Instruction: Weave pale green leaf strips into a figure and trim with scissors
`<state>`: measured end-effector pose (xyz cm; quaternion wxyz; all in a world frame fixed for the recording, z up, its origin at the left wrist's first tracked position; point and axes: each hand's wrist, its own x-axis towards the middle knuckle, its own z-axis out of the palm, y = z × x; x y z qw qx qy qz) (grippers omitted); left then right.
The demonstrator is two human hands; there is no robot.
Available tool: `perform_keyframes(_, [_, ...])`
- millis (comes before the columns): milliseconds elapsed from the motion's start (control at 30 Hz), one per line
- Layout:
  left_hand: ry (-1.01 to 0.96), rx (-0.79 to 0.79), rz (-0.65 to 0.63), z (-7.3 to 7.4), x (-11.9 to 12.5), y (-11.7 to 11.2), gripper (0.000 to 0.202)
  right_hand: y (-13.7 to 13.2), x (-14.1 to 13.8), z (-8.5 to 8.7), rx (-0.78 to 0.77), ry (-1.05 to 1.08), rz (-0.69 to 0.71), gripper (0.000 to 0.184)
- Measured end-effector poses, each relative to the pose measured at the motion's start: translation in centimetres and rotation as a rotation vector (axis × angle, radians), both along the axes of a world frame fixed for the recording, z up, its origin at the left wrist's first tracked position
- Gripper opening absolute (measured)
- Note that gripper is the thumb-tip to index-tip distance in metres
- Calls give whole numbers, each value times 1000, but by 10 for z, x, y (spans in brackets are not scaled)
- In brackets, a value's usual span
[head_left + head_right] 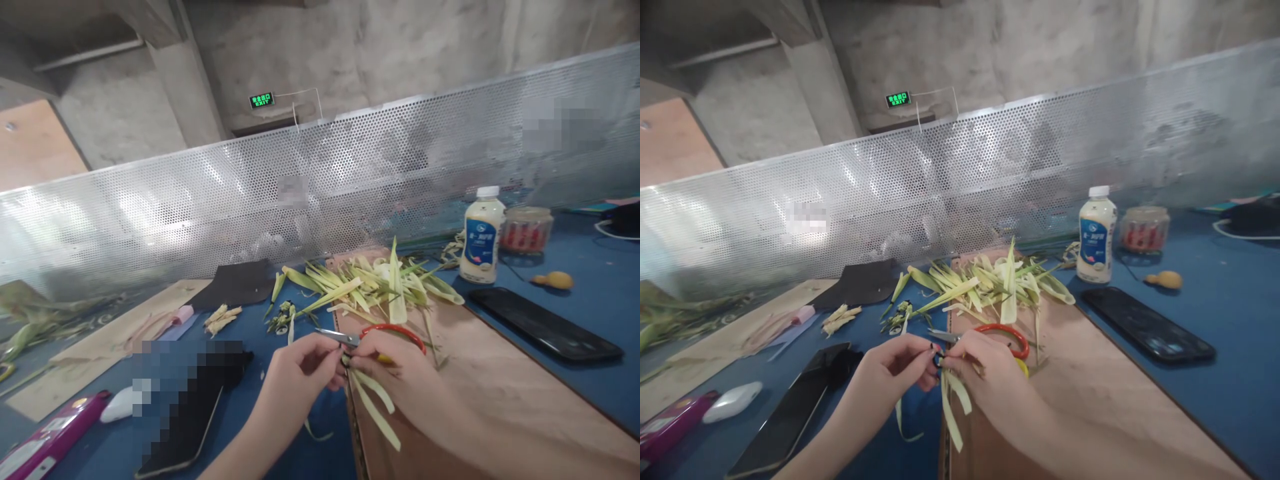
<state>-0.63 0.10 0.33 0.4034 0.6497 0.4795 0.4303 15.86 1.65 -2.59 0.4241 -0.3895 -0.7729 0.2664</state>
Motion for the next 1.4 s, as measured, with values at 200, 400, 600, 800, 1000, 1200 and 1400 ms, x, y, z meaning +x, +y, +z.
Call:
perform_keyframes(200, [7,1,23,1,-1,0,14,0,1,2,9,10,-5,17])
perform_keyframes(400, [-5,-4,68,6,-1,-1,14,1,2,2,33,-17,-57,17])
perform_keyframes(600, [-37,25,90,6,-2,2,12,1,3,0,15,-46,-49,16])
perform_keyframes(800, [-26,57,117,3,-4,4,13,-1,5,-1,-4,-49,-44,15])
perform_keyframes(1000, [11,85,160,2,-7,5,13,-3,4,5,1,-80,-43,16])
perform_keyframes(1200, [-35,76,150,-2,-8,6,16,-4,5,5,67,-108,-43,18])
perform_keyframes(1400, [-28,56,195,0,-7,6,18,-7,4,5,107,-82,24,16])
